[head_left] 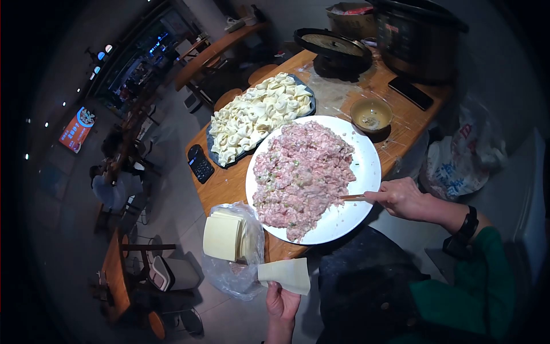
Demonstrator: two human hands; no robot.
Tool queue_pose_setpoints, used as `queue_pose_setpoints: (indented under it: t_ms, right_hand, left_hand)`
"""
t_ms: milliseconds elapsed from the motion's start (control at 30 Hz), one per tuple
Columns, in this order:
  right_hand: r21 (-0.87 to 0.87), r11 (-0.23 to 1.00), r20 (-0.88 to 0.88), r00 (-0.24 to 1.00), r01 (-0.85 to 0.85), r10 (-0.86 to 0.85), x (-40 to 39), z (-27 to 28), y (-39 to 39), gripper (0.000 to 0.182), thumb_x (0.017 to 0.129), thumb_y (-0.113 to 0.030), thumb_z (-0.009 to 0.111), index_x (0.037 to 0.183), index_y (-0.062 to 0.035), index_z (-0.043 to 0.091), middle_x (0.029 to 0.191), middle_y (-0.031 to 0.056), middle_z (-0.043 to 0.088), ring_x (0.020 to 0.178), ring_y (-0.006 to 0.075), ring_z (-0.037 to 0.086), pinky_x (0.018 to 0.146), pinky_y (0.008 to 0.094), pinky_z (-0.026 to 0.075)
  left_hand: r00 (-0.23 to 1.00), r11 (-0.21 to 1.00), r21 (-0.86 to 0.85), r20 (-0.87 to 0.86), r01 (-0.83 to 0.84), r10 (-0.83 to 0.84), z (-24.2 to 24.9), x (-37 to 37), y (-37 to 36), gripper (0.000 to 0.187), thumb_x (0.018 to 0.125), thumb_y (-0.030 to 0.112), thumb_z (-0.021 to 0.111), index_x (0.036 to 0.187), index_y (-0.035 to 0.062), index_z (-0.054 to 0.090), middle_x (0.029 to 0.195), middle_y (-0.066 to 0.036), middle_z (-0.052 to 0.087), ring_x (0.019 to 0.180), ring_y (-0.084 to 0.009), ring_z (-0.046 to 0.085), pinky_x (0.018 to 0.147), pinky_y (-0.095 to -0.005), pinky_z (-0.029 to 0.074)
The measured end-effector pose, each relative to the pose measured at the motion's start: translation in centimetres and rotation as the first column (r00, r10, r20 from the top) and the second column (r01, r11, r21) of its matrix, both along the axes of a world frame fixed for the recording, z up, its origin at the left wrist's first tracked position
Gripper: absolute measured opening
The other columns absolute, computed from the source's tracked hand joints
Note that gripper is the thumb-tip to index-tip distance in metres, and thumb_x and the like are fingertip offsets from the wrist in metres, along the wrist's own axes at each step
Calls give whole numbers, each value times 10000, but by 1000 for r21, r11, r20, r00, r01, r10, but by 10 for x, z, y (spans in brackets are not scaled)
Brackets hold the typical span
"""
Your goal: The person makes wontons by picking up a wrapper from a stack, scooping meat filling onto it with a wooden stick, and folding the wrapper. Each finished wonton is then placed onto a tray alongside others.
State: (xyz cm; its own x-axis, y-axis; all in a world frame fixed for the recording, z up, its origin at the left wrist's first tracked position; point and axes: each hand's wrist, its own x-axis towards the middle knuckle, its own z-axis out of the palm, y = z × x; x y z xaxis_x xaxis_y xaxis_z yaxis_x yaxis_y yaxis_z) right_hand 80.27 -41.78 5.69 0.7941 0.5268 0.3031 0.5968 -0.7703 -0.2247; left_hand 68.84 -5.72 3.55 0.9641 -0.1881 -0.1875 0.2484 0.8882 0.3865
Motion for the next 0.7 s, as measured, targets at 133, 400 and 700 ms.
queue_pose_setpoints:
  t_ms: [133, 400, 700]
  right_hand:
    - [120, 990, 67, 996, -74, 66, 4, 1, -2, 359, 728, -59, 599, 1069, -173, 605, 631, 60, 521, 546, 240, 556, 425, 366, 408]
    - [-64, 996, 14, 997, -70, 71, 10, -5, 8, 430, 742, -69, 580, 1153, -194, 586, 649, 55, 541, 545, 241, 562, 421, 368, 410]
    - [79, 993, 127, 989, -91, 81, 12, -10, 10, 459, 732, -49, 578, 1159, -215, 575, 671, 53, 555, 573, 237, 582, 434, 357, 429]
  left_hand:
    - [972, 999, 16, -235, -27, 30, -28, -13, -13, 487, 898, 152, 543, 1349, 72, 378, 1363, -120, 447, 1267, -278, 421, 1092, -490, 280]
    - [939, 995, 103, -341, -17, 51, -52, -19, -26, 446, 922, 208, 470, 1329, 43, 396, 1344, -140, 461, 1263, -311, 417, 1087, -465, 284]
    - [943, 992, 101, -329, 82, -44, -56, -19, -35, 472, 907, 204, 539, 1339, 78, 396, 1371, -117, 441, 1288, -276, 397, 1099, -471, 269]
